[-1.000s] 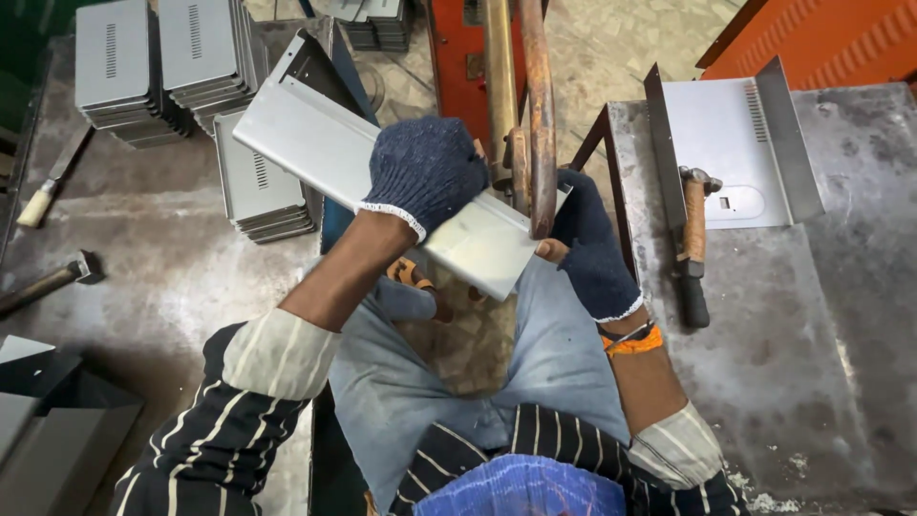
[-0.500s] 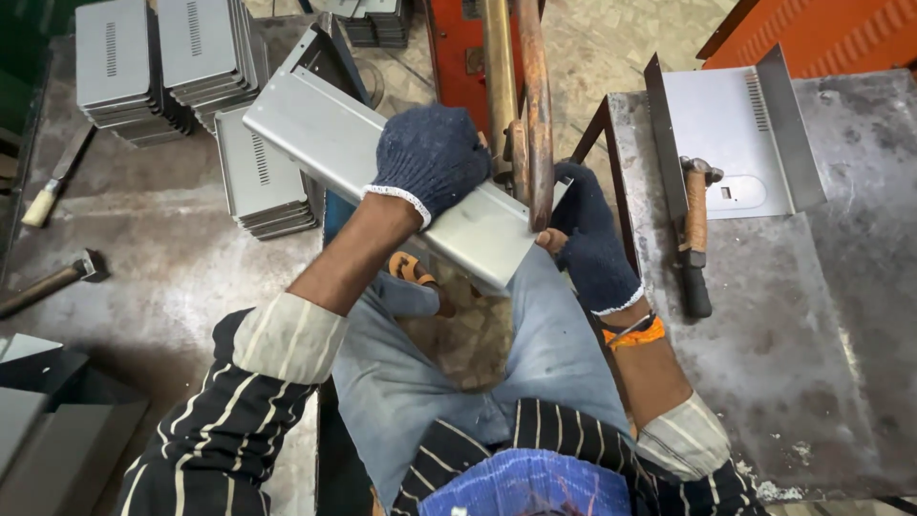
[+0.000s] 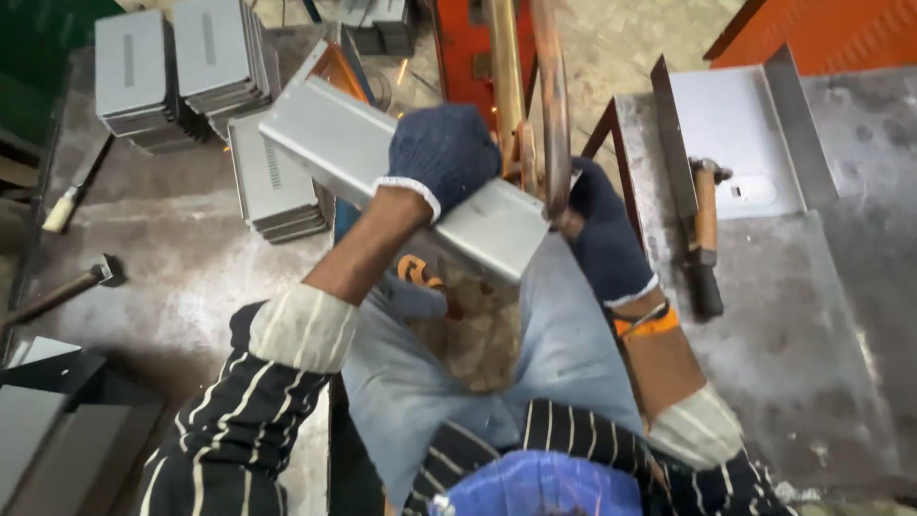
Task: The recorder is using a spot welding machine to join metal components and assemble box-shaped enclosures.
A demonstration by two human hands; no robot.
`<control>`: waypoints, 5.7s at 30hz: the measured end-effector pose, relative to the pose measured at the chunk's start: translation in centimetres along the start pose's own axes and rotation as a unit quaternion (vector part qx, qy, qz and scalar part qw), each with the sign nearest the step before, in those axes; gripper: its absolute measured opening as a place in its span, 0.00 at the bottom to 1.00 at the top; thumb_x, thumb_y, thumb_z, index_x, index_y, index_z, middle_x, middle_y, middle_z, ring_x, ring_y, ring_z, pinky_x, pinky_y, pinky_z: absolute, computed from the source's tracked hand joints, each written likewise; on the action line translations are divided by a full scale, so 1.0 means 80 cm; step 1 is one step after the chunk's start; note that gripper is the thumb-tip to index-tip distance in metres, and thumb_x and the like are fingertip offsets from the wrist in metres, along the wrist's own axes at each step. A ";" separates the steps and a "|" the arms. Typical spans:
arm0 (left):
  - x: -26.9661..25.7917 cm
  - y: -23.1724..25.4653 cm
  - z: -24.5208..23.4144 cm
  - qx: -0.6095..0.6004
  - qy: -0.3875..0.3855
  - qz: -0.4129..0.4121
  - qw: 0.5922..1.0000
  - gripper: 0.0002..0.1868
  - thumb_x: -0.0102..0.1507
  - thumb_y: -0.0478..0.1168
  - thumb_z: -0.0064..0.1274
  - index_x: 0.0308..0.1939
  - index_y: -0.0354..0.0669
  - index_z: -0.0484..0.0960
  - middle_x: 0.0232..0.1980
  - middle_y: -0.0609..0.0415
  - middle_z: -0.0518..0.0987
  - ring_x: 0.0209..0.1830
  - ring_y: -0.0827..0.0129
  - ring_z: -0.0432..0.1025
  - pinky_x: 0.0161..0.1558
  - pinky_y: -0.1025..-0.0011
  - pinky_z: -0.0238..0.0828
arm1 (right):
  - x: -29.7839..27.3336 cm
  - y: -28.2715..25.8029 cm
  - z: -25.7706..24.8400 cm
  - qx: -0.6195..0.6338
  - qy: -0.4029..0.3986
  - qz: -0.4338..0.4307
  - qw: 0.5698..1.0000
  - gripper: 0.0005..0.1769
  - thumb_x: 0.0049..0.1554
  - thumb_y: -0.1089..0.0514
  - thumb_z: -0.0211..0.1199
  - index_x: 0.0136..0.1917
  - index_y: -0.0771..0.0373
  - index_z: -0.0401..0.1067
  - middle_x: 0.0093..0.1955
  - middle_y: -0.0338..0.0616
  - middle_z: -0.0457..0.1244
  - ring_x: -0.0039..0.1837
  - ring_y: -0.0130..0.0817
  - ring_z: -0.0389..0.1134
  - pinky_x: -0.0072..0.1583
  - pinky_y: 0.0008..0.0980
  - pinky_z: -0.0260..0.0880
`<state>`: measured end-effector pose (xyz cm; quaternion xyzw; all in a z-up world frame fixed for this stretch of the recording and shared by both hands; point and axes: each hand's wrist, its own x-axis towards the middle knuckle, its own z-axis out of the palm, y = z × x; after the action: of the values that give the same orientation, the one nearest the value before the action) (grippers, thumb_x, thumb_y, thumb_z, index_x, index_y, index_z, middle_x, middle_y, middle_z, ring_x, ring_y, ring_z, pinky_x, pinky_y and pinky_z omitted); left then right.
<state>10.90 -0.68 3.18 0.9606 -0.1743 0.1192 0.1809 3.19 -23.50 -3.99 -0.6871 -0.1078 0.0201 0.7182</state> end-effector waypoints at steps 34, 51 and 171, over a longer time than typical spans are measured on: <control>0.039 -0.001 0.011 0.001 -0.052 -0.008 0.999 0.15 0.54 0.50 0.57 0.28 0.42 0.87 0.33 0.38 0.82 0.34 0.43 0.78 0.40 0.48 0.74 | 0.025 0.013 -0.006 0.141 0.014 0.020 0.990 0.18 0.68 0.48 0.56 0.66 0.60 0.66 0.55 0.31 0.60 0.54 0.20 0.60 0.56 0.24 0.62; -0.098 0.046 0.002 0.040 0.055 -0.013 0.998 0.20 0.62 0.50 0.55 0.22 0.41 0.86 0.26 0.38 0.80 0.27 0.44 0.76 0.35 0.48 0.72 | -0.047 0.038 -0.001 -0.037 -0.032 -0.108 0.993 0.56 0.64 0.24 0.52 0.84 0.63 0.37 0.87 0.48 0.39 0.87 0.39 0.39 0.82 0.42 0.39; -0.142 0.090 -0.081 -0.186 0.533 -0.084 0.821 0.48 0.68 0.59 0.69 0.76 0.37 0.58 0.81 0.42 0.60 0.79 0.57 0.59 0.81 0.58 0.59 | -0.025 -0.180 0.062 -0.318 0.139 -0.325 0.880 0.48 0.56 0.42 0.69 0.75 0.61 0.43 0.60 0.54 0.64 0.63 0.43 0.69 0.67 0.40 0.71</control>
<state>-3.26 -1.14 7.93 0.7060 0.0120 0.5621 0.4306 -1.40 -19.77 10.16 -0.8006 -0.2250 -0.3452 0.4350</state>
